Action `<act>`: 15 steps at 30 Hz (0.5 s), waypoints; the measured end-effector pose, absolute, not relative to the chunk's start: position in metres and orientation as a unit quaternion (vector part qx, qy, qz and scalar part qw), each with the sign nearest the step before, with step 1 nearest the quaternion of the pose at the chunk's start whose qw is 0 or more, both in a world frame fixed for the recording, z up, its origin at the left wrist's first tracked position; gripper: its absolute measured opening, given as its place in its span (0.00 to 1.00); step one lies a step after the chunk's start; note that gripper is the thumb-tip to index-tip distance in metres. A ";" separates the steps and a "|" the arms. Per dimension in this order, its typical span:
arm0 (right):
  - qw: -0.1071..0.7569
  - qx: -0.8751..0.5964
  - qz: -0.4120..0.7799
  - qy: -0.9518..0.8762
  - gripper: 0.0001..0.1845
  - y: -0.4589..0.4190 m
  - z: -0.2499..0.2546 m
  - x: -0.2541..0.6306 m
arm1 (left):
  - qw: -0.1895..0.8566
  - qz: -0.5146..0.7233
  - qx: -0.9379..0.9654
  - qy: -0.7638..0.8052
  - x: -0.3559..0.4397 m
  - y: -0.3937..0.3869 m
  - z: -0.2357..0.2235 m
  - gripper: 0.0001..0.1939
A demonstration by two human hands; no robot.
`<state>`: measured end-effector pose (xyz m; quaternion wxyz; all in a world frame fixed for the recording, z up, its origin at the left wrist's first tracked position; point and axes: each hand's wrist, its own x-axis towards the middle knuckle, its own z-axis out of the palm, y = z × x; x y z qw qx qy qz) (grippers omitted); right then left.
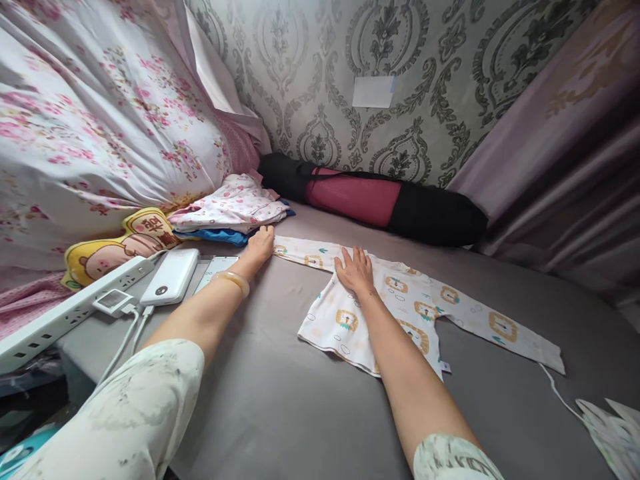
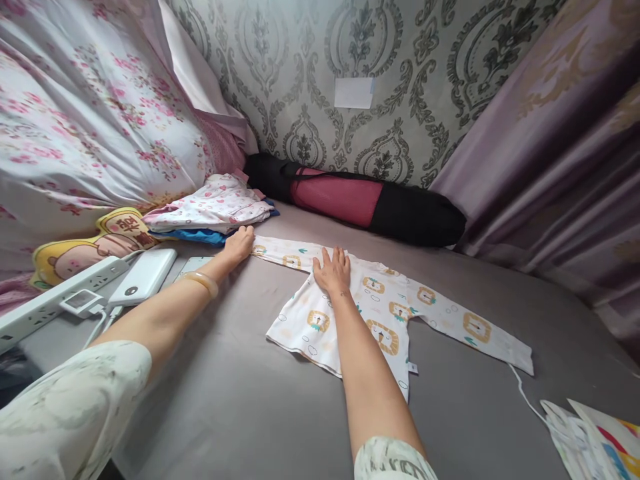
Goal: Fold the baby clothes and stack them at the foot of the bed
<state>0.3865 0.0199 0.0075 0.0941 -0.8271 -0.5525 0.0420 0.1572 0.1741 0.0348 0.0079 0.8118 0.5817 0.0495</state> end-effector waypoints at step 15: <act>0.067 -0.829 0.037 -0.554 0.29 0.019 0.010 0.385 | 0.134 0.089 0.917 0.366 0.281 0.092 -0.004 0.24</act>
